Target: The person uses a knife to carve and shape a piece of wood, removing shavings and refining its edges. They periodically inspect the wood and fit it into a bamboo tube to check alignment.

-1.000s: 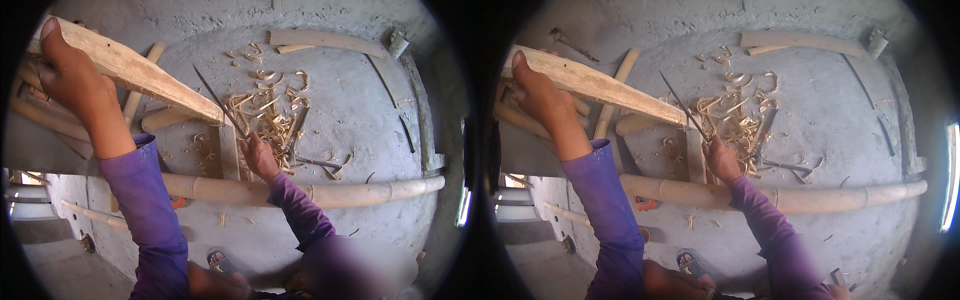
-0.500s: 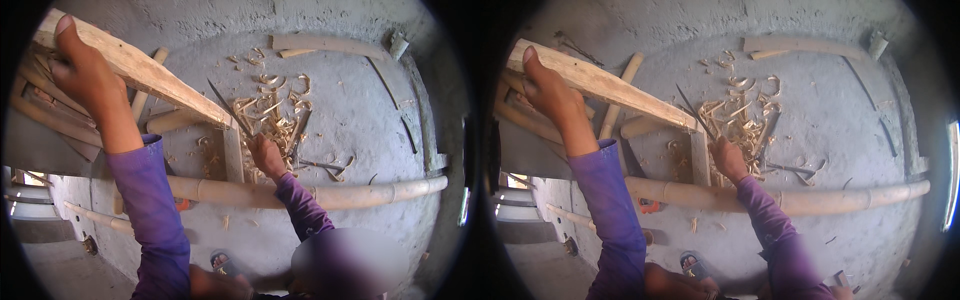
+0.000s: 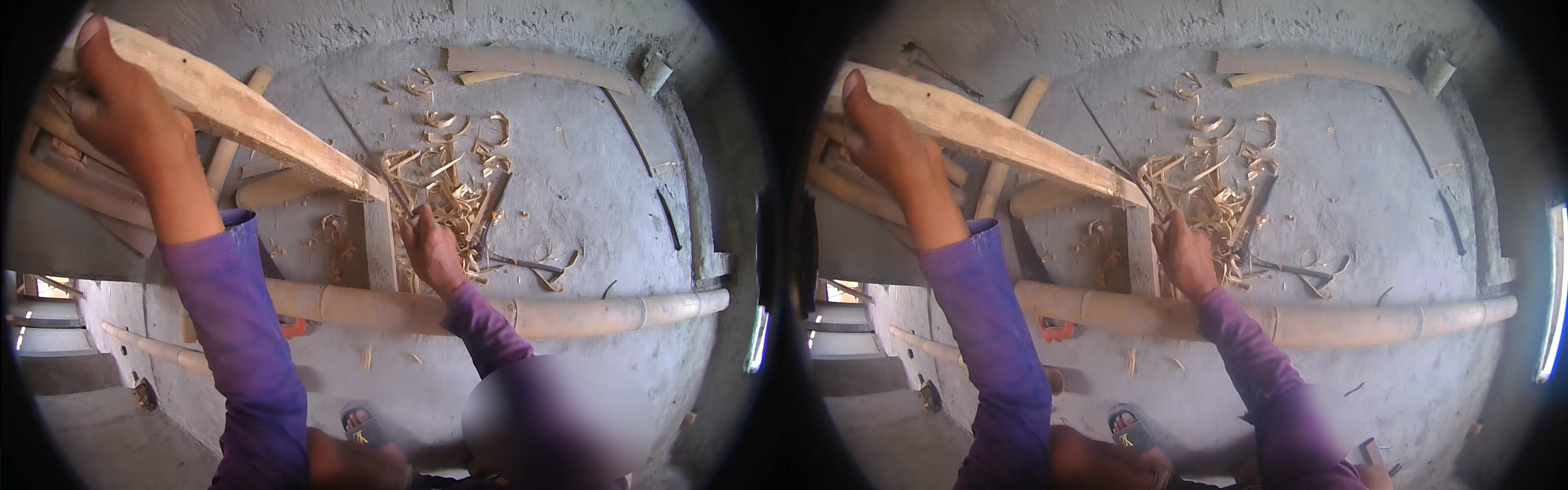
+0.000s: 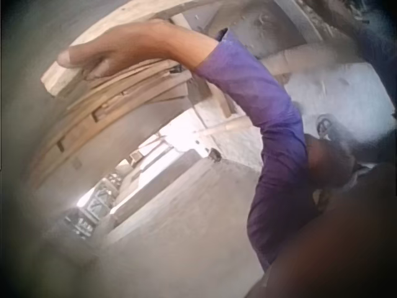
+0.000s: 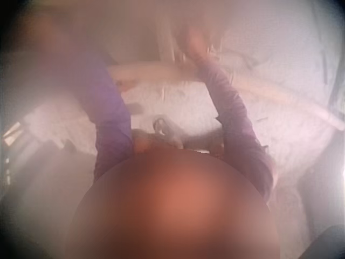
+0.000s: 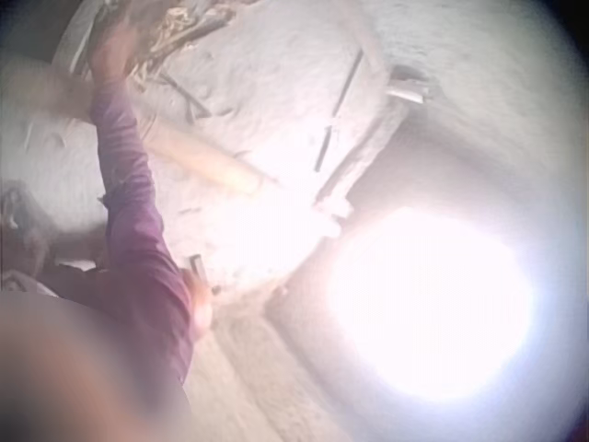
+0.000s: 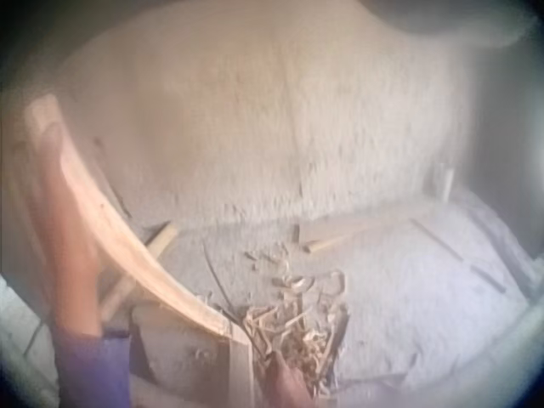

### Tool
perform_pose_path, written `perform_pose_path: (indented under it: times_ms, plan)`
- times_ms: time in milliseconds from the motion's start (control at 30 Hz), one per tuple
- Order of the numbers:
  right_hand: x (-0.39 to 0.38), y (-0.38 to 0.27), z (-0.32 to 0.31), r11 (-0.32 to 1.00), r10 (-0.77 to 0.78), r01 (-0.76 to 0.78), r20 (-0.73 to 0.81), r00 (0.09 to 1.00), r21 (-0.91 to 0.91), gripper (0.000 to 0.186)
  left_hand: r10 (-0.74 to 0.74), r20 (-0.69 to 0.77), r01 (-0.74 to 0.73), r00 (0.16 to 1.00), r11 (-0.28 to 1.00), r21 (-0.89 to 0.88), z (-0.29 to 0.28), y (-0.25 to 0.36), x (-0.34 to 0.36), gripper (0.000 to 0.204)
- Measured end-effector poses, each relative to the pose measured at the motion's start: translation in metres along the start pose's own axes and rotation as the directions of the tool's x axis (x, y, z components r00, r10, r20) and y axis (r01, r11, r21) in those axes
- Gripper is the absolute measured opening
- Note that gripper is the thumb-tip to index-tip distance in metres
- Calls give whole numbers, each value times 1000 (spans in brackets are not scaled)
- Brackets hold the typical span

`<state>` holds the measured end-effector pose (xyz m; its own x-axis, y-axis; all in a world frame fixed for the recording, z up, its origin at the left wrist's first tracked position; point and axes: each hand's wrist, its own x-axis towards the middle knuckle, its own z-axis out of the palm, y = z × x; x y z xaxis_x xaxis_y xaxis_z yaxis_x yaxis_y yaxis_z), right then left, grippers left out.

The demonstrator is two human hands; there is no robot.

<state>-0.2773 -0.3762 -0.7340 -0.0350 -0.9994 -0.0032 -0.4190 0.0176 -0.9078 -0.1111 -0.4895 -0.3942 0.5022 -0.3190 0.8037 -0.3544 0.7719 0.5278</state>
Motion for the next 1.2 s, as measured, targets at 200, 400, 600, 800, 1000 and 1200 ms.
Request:
perform_pose_path:
  times_ms: [200,400,600,800,1000,1200]
  plan:
    - [2,4,-4,964,-248,239,-72,966,-117,29,40,-5,-40,999,999,-22,10,1,2,48]
    - [3,15,3,991,-84,85,16,996,-100,27,25,-24,-23,999,997,78,8,6,-4,54]
    - [6,29,13,994,-102,105,-114,988,25,29,-40,10,40,999,998,38,6,0,3,65]
    - [11,45,21,976,-135,129,-22,991,-177,27,50,29,-50,998,999,7,10,-15,11,57]
    - [27,35,2,917,293,-346,258,921,196,36,10,93,-1,996,996,-91,25,-1,7,61]
    - [9,-31,-32,973,-217,200,-178,960,-112,29,-204,178,183,963,975,130,10,10,25,61]
